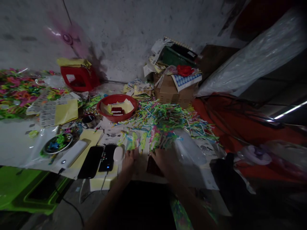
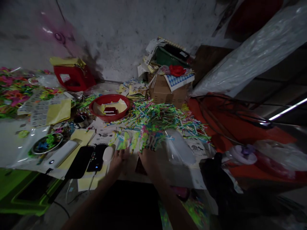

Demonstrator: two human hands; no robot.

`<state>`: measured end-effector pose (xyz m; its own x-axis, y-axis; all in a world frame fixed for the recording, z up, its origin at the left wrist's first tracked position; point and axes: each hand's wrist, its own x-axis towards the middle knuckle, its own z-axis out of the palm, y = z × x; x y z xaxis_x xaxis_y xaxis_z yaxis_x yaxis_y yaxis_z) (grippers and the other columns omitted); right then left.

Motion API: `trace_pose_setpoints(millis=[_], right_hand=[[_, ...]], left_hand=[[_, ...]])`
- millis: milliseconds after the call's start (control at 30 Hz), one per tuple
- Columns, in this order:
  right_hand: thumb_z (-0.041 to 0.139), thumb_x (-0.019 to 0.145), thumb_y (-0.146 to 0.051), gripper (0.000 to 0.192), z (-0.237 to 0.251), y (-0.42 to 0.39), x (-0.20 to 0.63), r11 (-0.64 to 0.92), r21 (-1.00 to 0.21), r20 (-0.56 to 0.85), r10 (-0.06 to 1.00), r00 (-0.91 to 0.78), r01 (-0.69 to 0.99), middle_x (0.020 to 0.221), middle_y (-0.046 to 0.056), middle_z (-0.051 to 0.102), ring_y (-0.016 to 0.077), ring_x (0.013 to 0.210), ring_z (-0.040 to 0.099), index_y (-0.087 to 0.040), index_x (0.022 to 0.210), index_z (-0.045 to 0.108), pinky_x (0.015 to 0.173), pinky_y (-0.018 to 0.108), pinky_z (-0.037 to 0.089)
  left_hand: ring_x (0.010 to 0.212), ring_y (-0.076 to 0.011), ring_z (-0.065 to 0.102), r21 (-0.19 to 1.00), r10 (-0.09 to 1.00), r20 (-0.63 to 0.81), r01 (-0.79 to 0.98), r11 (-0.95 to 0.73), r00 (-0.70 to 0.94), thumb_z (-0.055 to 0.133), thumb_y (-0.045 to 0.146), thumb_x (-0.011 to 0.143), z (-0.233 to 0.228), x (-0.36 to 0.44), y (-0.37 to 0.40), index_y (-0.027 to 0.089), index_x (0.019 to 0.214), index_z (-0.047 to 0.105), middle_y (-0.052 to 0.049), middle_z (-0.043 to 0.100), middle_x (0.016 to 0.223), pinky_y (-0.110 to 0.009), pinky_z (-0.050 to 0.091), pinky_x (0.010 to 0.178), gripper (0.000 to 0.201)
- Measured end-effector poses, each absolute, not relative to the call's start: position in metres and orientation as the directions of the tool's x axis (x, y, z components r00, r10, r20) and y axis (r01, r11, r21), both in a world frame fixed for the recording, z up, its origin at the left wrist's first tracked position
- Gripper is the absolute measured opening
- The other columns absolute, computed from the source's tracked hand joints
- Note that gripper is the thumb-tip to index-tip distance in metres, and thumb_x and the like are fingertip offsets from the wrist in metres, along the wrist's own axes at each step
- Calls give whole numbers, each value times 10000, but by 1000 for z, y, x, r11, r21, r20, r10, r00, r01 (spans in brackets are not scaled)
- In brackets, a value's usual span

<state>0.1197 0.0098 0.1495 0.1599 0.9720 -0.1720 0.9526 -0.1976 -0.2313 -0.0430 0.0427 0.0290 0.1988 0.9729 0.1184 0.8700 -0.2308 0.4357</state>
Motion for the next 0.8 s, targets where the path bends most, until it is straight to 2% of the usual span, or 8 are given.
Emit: trace_pose_setpoints(millis=[133,200,267,400,500,567,667,800], right_hand=[[331,948,-177,373,122,14,77,-193,-261,-279,953,118,946,965,226,697,285,913,685,-67,1157,620,753,339,519],[303,903,-41,465,105,25,60,-233,-257,-286,945,156,938,1078,269,653,283,984,665,-10,1343,447,766,329,526],[295,872,15,534,92,39,51,-265,-250,-249,947,203,931,1211,320,566,293,1115,598,52,1404,317,823,324,515],[314,843,50,567,87,55,51,-288,-265,-167,954,250,920,1385,334,393,292,1293,434,92,1408,275,979,317,433],[330,810,65,603,94,49,53,-312,-299,-184,946,267,902,1416,290,382,279,1249,487,38,1412,311,921,301,474],[343,819,33,565,99,35,54,-341,-333,-226,934,276,879,1370,259,455,272,1146,574,-14,1380,390,834,296,509],[457,813,-78,408,102,4,59,-350,-404,-260,930,260,845,1235,194,566,243,938,663,-91,1208,556,747,283,509],[542,756,-174,220,100,-37,87,-231,-680,-237,967,90,696,958,84,652,199,831,639,-151,965,605,719,271,477]], left_hand=[[826,-252,651,573,992,-13,814,-97,128,504,251,873,41,-51,42,134,1053,568,-139,664,932,-309,464,666,224],[761,-243,660,643,994,-51,765,-43,99,485,306,893,48,-56,45,150,994,580,-118,678,836,-301,452,640,209],[707,-223,661,720,995,-66,694,-8,80,466,370,902,56,-62,47,166,959,580,-90,678,775,-284,447,613,240],[618,-151,633,872,999,-19,489,-3,39,462,525,862,76,-75,36,173,1093,529,-41,672,827,-233,453,550,426],[606,-126,603,981,996,8,193,9,-88,631,558,722,86,-81,18,176,1162,532,-15,673,839,-218,468,546,591],[698,-162,631,997,987,-30,66,41,-155,712,517,648,88,-85,6,162,1033,631,-31,695,833,-245,505,615,529],[827,-222,657,993,976,-63,81,82,-208,726,490,626,83,-91,-6,166,784,697,-48,720,827,-285,530,711,362],[682,-186,651,986,992,-49,152,67,-116,762,453,604,74,-90,-14,185,677,673,-21,704,729,-250,525,600,292]])
